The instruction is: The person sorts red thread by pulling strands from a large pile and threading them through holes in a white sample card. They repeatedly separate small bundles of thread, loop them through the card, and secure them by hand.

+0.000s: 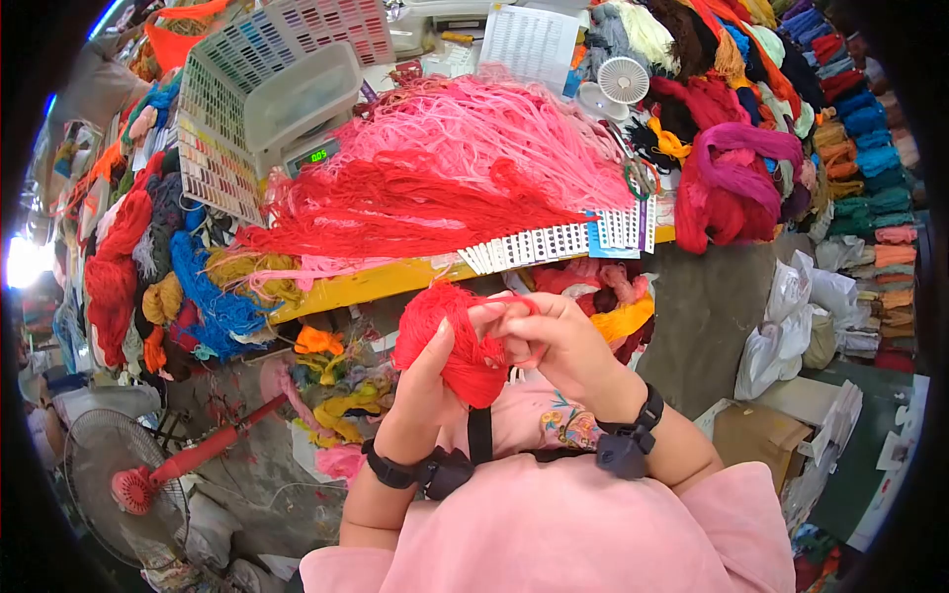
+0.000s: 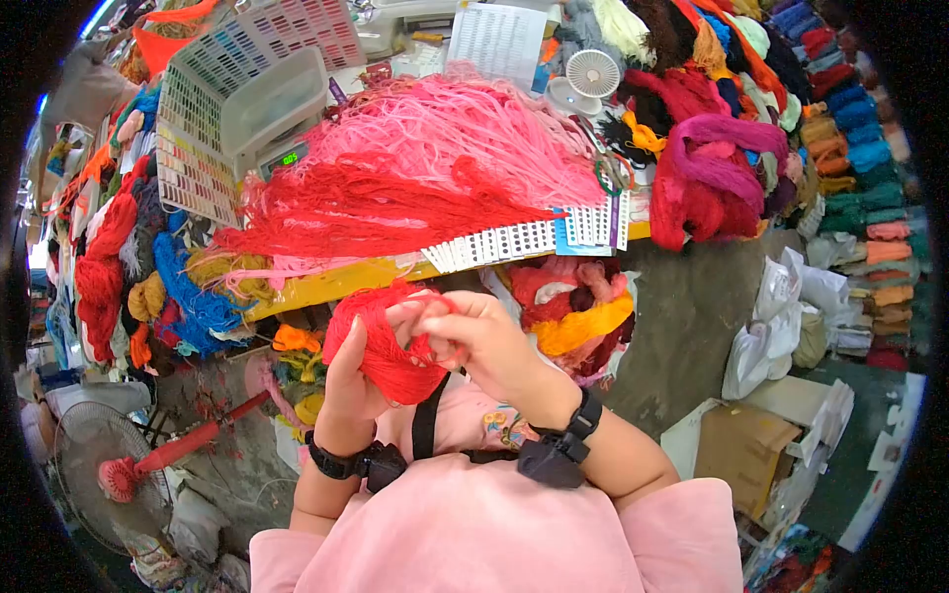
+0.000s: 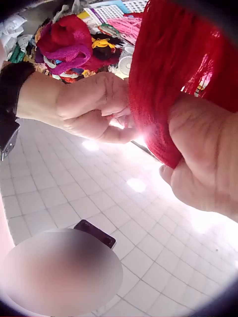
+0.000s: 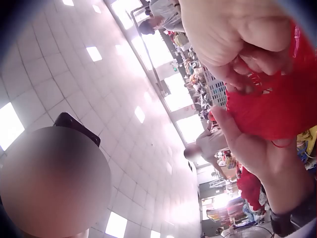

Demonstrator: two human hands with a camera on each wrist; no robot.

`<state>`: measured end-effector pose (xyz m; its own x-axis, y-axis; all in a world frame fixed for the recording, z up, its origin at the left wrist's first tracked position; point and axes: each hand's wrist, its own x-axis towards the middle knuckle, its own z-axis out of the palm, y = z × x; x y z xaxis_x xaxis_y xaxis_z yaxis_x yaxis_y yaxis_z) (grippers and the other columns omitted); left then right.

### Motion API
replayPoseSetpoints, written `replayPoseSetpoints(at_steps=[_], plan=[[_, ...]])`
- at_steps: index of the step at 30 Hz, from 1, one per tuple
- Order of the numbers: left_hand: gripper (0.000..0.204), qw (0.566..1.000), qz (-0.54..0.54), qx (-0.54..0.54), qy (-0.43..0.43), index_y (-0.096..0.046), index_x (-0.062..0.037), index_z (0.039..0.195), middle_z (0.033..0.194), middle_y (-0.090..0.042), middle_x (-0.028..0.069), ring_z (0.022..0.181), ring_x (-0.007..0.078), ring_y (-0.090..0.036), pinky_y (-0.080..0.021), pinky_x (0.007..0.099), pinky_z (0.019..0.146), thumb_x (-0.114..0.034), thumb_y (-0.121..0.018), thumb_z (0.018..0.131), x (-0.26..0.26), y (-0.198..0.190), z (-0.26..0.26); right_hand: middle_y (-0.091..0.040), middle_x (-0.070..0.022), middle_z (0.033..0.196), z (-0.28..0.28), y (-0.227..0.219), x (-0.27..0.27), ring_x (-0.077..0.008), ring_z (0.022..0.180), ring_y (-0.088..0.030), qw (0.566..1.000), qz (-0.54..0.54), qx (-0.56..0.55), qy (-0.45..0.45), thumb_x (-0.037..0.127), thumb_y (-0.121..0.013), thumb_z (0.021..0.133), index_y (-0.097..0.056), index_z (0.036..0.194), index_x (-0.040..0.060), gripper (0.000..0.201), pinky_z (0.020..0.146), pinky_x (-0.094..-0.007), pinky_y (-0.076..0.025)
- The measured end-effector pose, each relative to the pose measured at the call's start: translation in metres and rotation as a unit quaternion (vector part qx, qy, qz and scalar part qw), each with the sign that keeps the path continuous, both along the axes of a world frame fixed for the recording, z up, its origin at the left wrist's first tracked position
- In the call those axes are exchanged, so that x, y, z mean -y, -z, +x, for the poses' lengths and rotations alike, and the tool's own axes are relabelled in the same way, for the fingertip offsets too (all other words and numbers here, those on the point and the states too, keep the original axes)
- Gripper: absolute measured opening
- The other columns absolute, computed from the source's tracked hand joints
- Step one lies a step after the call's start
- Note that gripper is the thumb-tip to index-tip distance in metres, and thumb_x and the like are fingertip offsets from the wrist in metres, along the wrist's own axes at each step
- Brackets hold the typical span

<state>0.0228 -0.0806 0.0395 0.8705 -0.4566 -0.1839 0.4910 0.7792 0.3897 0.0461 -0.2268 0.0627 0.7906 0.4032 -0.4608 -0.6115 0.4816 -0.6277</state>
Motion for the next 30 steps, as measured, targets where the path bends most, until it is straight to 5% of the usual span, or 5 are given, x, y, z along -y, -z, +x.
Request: replayPoseSetpoints(at_steps=[4,6,12,18,30], plan=[[0.047,0.998,0.055,-0.005,-0.011,-0.037,0.0038,0.117,0.119,-0.040,0.0128,0.104,0.0186,-0.043,-0.036,0.0311,0.084,-0.032,-0.033,0.086,0.005,-0.010,0.001,-0.049,0.0048,0.060,0.002,-0.010,0.002,0.0001,0.046,-0.034,0.995,0.063,-0.079,-0.008,0.007,-0.054,0.075,-0.054,0.068,0.0067,0.007,0.040,-0.0151,-0.024],[0.048,0.995,0.096,0.005,-0.006,-0.035,0.0038,0.118,0.118,-0.041,0.0125,0.102,0.0179,-0.044,-0.035,0.0299,0.083,-0.032,-0.033,0.086,0.006,-0.016,0.003,-0.047,0.0041,0.058,0.000,-0.014,-0.007,-0.0007,0.044,-0.034,0.988,-0.136,0.031,-0.064,0.005,-0.054,0.074,-0.054,0.067,0.0060,0.007,0.039,-0.0157,-0.022],[0.039,0.997,-0.025,-0.073,-0.019,-0.041,0.0035,0.113,0.104,-0.050,0.0101,0.093,0.0157,-0.048,-0.038,0.0265,0.076,-0.024,-0.038,0.086,0.002,-0.014,0.007,-0.045,0.0041,0.053,0.003,-0.014,-0.005,-0.0008,0.042,-0.032,0.997,-0.068,-0.011,-0.024,0.003,-0.054,0.072,-0.056,0.068,0.0037,0.004,0.038,-0.0162,-0.021],[0.023,0.994,0.040,-0.088,-0.052,-0.049,0.0034,0.101,0.091,-0.056,0.0092,0.081,0.0152,-0.054,-0.043,0.0252,0.072,-0.009,-0.047,0.081,0.002,-0.005,0.007,-0.045,0.0031,0.051,0.005,-0.012,-0.007,-0.0017,0.039,-0.033,0.998,-0.055,-0.009,0.003,0.002,-0.054,0.071,-0.057,0.070,0.0022,0.003,0.036,-0.0162,-0.022],[0.026,0.996,0.031,-0.060,-0.062,-0.048,0.0017,0.102,0.096,-0.054,0.0114,0.088,0.0180,-0.052,-0.042,0.0324,0.078,-0.017,-0.040,0.085,0.000,-0.003,0.011,-0.049,0.0016,0.055,0.011,-0.017,-0.008,-0.0017,0.041,-0.035,0.998,-0.068,0.005,-0.014,0.002,-0.054,0.072,-0.057,0.071,0.0000,0.004,0.037,-0.0158,-0.025]])
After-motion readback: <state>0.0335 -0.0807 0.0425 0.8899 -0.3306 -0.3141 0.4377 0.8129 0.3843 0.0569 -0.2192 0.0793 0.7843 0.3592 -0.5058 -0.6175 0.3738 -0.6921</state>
